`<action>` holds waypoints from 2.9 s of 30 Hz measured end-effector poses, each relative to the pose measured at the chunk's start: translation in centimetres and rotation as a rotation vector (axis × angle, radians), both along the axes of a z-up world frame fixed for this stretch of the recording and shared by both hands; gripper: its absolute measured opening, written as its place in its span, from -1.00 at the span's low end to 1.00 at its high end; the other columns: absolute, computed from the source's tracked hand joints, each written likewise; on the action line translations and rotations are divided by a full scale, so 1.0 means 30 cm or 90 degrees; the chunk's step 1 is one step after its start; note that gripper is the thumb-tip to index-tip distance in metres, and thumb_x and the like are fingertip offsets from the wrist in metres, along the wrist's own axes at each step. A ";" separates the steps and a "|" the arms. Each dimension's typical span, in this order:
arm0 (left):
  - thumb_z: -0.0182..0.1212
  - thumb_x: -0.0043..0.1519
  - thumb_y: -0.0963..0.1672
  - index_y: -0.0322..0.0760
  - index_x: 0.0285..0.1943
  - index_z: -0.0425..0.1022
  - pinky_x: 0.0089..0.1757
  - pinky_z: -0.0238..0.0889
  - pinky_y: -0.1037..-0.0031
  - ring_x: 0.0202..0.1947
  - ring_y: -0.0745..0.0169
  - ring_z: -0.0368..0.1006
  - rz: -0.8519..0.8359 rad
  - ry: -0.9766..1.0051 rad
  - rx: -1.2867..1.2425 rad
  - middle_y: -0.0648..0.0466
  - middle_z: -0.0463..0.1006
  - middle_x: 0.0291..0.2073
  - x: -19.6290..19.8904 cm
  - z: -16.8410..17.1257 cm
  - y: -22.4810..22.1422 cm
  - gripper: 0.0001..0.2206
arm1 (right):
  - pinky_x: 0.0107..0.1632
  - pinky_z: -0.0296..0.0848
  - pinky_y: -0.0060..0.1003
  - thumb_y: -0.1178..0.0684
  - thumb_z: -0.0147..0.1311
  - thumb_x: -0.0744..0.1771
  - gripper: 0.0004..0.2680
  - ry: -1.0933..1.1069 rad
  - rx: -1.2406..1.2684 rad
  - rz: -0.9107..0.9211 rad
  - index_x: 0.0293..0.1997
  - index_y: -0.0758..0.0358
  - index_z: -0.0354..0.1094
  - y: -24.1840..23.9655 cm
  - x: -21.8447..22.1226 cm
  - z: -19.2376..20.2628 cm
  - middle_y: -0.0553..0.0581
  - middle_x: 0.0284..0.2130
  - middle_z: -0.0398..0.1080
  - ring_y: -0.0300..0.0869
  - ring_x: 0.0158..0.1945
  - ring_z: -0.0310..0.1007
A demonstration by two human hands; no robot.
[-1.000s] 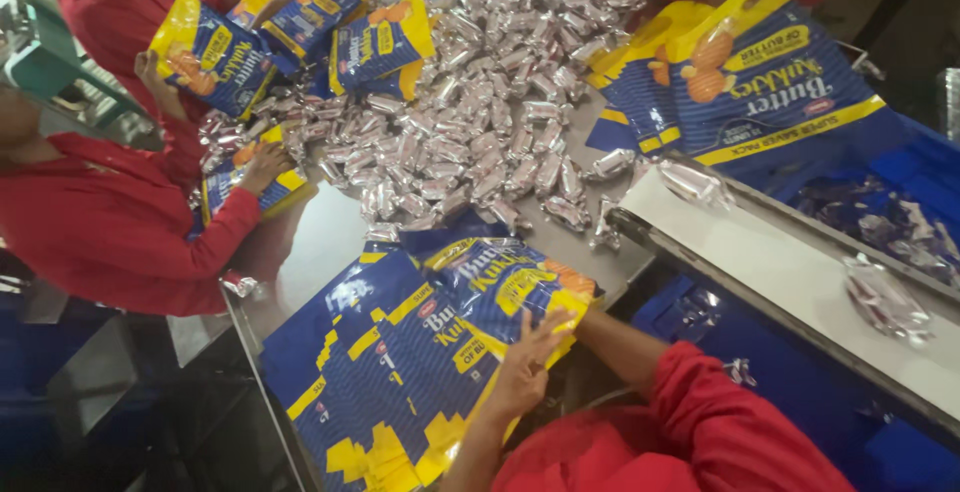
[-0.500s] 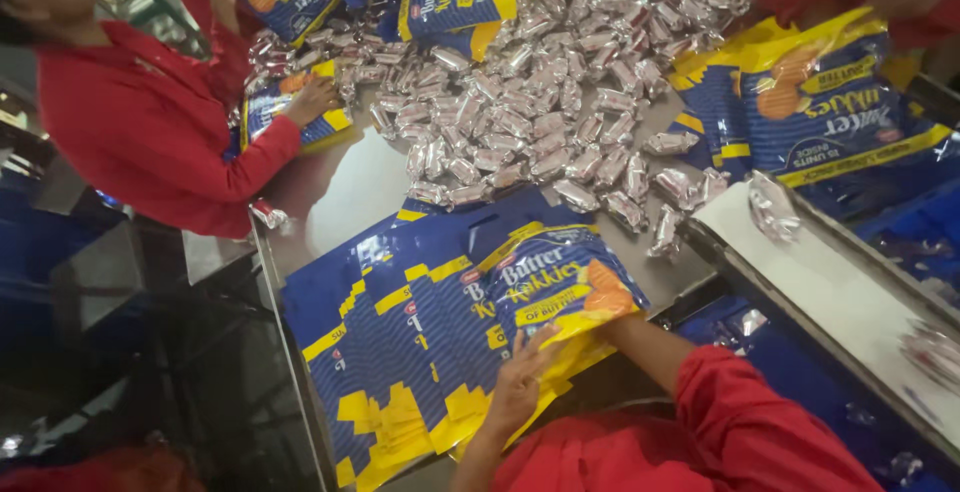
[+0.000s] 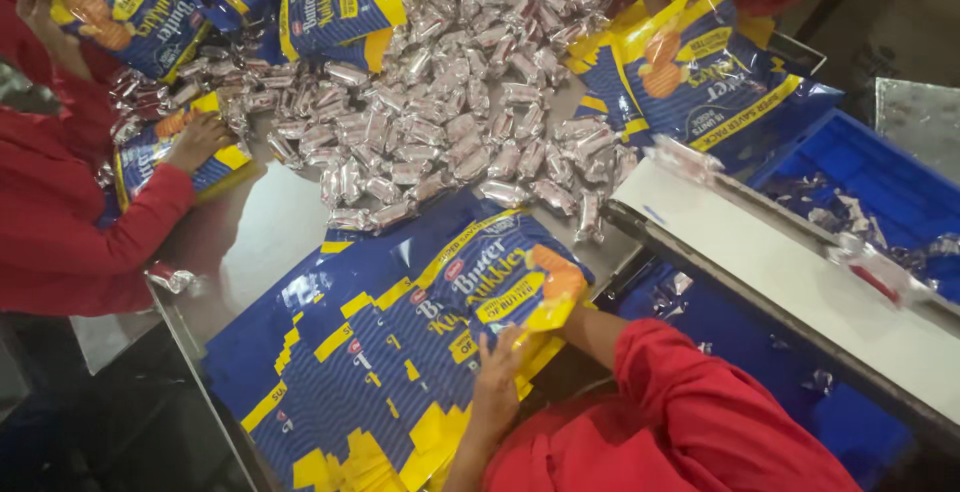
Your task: The person packs wrapped individual cookie bundles into larger plastic retail packaging sleeves by hand on an industrial assembly table.
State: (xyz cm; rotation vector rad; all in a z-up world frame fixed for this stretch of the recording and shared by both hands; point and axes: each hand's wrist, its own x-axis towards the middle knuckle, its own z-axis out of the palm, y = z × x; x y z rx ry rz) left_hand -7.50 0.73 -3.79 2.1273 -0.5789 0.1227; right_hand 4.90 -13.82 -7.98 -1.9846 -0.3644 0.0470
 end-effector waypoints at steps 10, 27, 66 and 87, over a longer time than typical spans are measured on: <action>0.00 0.04 -0.34 -0.27 0.15 0.48 0.39 -0.27 -0.16 0.35 -0.14 0.32 0.037 -0.098 0.053 -0.06 0.46 0.27 0.057 -0.155 0.002 -0.53 | 0.12 0.46 -0.04 0.09 0.07 0.27 -0.72 -0.162 -0.393 -0.068 0.10 0.16 0.41 0.024 -0.061 -0.053 0.28 -0.01 0.49 0.13 0.07 0.48; -0.06 -0.17 -0.31 -0.45 0.46 0.05 0.30 -0.40 -0.25 0.51 -0.40 -0.21 0.055 -0.074 0.099 -0.31 -0.01 0.48 0.132 0.119 0.003 -0.19 | 0.31 0.14 0.16 -0.06 0.16 0.27 -0.44 -0.043 -0.385 -0.417 0.41 0.35 0.08 -0.818 -0.152 0.391 0.39 0.30 0.21 0.18 0.36 0.19; -0.05 -0.09 -0.37 -0.38 0.31 0.35 0.32 -0.47 -0.27 0.50 -0.15 -0.06 -0.017 -0.038 0.217 -0.12 0.14 0.45 0.083 -0.032 -0.095 -0.35 | 0.26 0.33 0.09 -0.04 0.06 0.38 -0.70 -0.108 -0.408 -0.058 0.24 0.19 0.37 -0.104 0.036 0.041 0.33 0.09 0.39 0.20 0.21 0.36; -0.10 -0.11 -0.34 -0.42 0.44 0.13 0.38 -0.44 -0.12 0.54 -0.25 -0.15 0.019 -0.080 0.048 -0.22 0.04 0.50 0.123 -0.024 0.036 -0.24 | 0.32 0.23 0.13 0.09 0.21 0.30 -0.53 -0.314 -0.532 -0.713 0.42 0.20 0.27 -0.902 0.240 0.592 0.45 0.42 0.02 0.29 0.36 0.15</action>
